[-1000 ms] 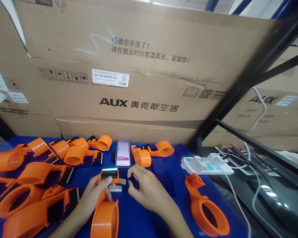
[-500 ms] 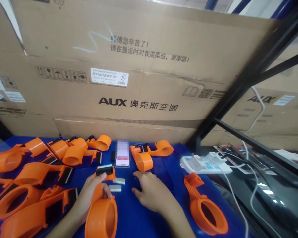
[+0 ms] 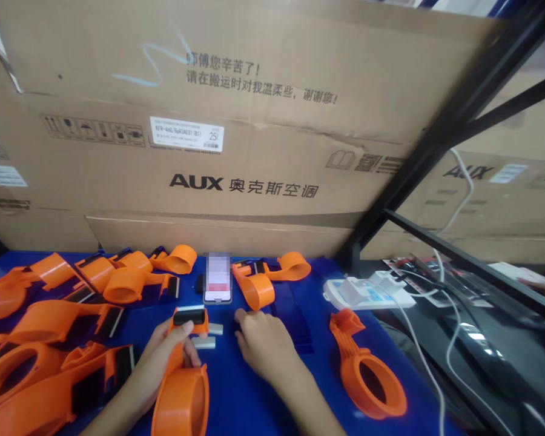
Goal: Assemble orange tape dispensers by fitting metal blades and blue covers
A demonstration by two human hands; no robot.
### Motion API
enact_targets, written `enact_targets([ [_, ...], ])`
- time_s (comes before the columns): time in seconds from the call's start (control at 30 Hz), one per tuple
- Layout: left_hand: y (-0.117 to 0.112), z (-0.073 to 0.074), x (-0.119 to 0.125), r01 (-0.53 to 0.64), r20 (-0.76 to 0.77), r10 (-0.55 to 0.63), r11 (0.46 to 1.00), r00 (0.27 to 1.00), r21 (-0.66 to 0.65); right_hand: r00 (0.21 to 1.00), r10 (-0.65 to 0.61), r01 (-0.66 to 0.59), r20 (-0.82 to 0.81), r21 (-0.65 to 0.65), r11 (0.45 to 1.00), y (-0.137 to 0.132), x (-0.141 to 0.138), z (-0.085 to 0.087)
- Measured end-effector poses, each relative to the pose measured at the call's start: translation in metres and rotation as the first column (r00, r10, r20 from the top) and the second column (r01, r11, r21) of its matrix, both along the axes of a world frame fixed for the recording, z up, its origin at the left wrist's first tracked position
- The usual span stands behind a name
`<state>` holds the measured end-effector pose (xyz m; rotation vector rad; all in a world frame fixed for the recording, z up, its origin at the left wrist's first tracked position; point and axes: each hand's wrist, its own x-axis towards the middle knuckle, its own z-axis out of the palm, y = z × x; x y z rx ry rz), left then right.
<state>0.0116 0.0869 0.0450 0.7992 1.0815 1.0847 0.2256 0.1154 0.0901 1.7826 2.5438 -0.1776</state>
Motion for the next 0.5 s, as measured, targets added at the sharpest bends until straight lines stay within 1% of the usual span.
enact_targets([
  [0.17, -0.0015, 0.0036, 0.0010, -0.006, -0.019, 0.006, 1.000, 1.000, 0.015, 0.998, 0.054, -0.054, -0.016, 0.027, 0.998, -0.0017, -0.0045, 0.0065],
  [0.27, -0.0021, 0.0072, 0.0012, -0.007, -0.023, 0.008, 0.999, 1.000, 0.033, 0.994, 0.094, -0.091, -0.060, 0.049, 0.995, -0.0038, -0.0043, 0.0086],
  [0.37, -0.0024, 0.0089, 0.0013, 0.001, -0.026, 0.000, 0.999, 1.000, 0.040, 0.989, 0.116, -0.111, -0.088, 0.055, 0.992, -0.0049, -0.0035, 0.0075],
  [0.5, -0.0018, 0.0053, 0.0011, 0.000, -0.043, 0.002, 0.999, 0.999, 0.042, 0.988, 0.120, -0.115, -0.100, 0.049, 0.992, -0.0044, -0.0057, 0.0025],
])
